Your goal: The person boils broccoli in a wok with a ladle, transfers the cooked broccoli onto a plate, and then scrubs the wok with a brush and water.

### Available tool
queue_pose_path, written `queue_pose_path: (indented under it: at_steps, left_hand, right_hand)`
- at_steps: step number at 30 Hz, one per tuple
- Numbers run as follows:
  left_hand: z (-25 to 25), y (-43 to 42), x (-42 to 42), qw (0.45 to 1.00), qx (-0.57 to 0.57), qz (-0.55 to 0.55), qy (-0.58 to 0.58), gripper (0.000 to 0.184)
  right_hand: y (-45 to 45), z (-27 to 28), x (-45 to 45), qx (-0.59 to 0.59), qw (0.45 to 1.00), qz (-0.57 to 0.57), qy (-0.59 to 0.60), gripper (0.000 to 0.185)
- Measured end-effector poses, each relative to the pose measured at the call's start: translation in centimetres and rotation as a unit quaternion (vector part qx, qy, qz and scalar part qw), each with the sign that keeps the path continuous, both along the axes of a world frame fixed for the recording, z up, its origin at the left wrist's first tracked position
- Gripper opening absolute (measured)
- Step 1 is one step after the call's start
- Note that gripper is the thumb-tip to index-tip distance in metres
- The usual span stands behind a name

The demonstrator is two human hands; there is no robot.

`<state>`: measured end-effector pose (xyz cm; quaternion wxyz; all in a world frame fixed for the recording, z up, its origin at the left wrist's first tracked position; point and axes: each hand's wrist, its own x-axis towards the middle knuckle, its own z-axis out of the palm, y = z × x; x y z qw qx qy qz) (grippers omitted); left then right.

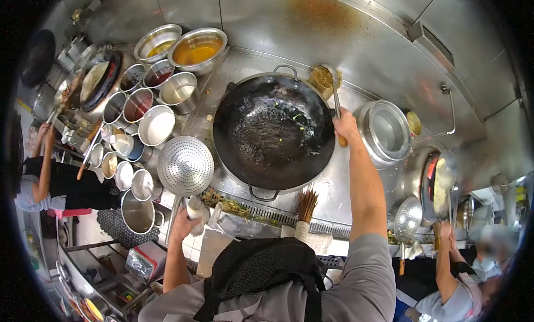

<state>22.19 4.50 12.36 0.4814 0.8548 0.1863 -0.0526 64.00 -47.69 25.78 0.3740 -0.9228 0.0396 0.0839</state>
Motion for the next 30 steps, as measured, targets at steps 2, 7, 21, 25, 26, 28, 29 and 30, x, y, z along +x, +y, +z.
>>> queue_pose_path:
  at_steps: [2,7,21,25,26,28,29,30]
  left_hand:
    - [-1.3,1.1,1.0,0.998,-0.015,-0.061,0.029,0.055]
    - [-1.2,1.0,2.4,0.991,-0.038,-0.112,0.058,0.06]
    - [4.4,2.2,2.5,0.981,0.06,-0.169,-0.072,0.115]
    - [14.4,-0.1,5.7,0.963,0.158,-0.057,-0.212,0.093]
    - [16.7,-1.2,6.6,0.961,0.143,-0.037,-0.233,0.089]
    - [18.5,-3.2,8.7,0.959,0.113,-0.03,-0.259,0.083]
    - [19.0,-4.3,10.0,0.956,0.086,-0.037,-0.279,0.079]
    - [19.5,-5.7,11.6,0.956,0.075,-0.062,-0.278,0.073]
  right_hand:
    - [-1.0,-0.2,-2.6,-0.147,0.987,0.009,-0.067,0.061]
    - [-1.6,0.0,-10.0,-0.175,0.958,-0.077,-0.214,0.064]
    - [-12.5,-1.9,-20.5,-0.175,0.923,-0.263,-0.22,0.056]
    - [-16.7,-4.1,-19.6,-0.227,0.914,-0.278,-0.187,0.038]
    - [-17.6,-3.4,-18.5,-0.222,0.91,-0.286,-0.203,0.038]
    - [-18.7,-3.6,-18.6,0.071,0.937,-0.342,-0.001,0.023]
    - [-18.9,-3.0,-19.4,0.079,0.932,-0.353,-0.007,0.023]
    - [-19.4,-2.1,-19.9,0.324,0.874,-0.363,-0.01,0.014]
